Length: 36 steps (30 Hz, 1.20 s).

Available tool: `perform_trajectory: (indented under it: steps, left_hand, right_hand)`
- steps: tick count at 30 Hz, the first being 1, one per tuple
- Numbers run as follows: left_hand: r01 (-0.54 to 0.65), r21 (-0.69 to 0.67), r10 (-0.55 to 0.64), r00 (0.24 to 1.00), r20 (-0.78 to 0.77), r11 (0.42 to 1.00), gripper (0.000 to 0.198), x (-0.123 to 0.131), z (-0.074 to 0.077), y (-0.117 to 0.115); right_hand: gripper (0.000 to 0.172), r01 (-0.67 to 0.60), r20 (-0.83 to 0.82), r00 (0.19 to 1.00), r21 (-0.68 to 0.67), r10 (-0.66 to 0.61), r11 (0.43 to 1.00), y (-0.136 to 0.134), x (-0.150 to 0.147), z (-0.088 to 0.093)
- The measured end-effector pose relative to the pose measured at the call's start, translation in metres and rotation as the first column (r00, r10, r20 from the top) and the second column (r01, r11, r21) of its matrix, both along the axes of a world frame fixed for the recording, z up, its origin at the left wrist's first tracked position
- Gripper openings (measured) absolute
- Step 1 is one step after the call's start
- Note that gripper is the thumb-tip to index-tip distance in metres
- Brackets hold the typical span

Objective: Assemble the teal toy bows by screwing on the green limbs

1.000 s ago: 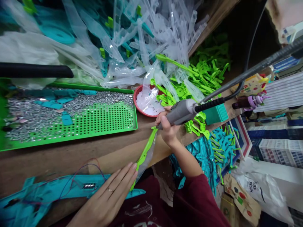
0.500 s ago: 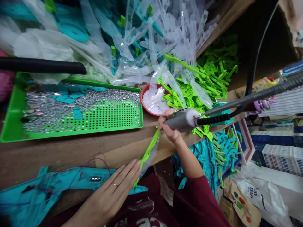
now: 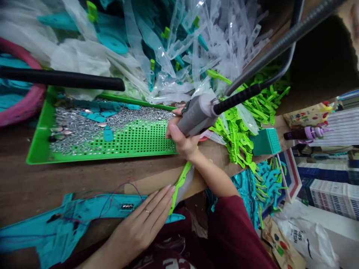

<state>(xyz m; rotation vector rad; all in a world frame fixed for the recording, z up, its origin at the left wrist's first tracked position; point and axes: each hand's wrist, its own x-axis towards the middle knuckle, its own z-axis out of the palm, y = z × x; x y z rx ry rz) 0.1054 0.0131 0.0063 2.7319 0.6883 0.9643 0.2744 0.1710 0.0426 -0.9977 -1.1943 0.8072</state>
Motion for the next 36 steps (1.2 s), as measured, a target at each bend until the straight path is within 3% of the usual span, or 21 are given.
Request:
perform_trajectory:
  steps: [7,15,19,22,24,26,29,33,36]
  left_hand:
    - [-0.033,-0.028,0.034,0.999,0.025,0.999,0.040,-0.004,-0.005,-0.005]
    - [-0.018,0.022,0.017,1.000,0.026,1.000,0.038,-0.005,-0.007,0.000]
    - [-0.030,-0.008,0.030,0.999,0.018,1.000,0.036,-0.004,-0.006,0.001]
    - [-0.006,-0.035,0.007,0.999,0.032,0.999,0.036,-0.005,-0.007,0.001]
    - [0.016,-0.048,-0.013,0.998,0.056,0.999,0.036,-0.006,-0.008,0.000]
    - [0.031,-0.051,-0.027,0.997,0.073,0.998,0.036,-0.007,-0.008,0.001]
    - [0.040,-0.021,-0.039,0.998,0.057,0.999,0.036,-0.007,-0.008,0.001]
    - [0.013,0.013,-0.013,1.000,0.018,1.000,0.038,-0.007,-0.007,0.000]
    - [-0.004,0.050,0.004,1.000,-0.016,0.999,0.038,-0.006,-0.004,0.000]
  right_hand:
    - [0.046,0.023,0.019,1.000,-0.078,-0.021,0.997,-0.003,-0.001,0.000]
    - [0.040,0.018,-0.003,1.000,-0.010,-0.018,1.000,0.000,-0.002,-0.003]
    - [0.035,0.073,0.012,0.997,0.031,-0.074,0.997,-0.018,0.001,0.024]
    - [0.028,0.091,0.020,0.995,0.074,-0.093,0.993,-0.056,0.006,0.052]
    - [0.026,0.083,0.051,0.995,0.059,-0.086,0.995,-0.084,0.009,0.061]
    - [0.027,0.075,0.079,0.994,0.049,-0.079,0.996,-0.106,0.012,0.057]
    - [0.033,0.087,0.086,0.992,0.063,-0.092,0.994,-0.122,0.017,0.035]
    - [0.033,0.051,0.086,0.995,0.068,-0.057,0.996,-0.122,0.021,0.007]
    - [0.032,0.002,0.094,0.996,0.061,-0.007,0.998,-0.117,0.022,0.001]
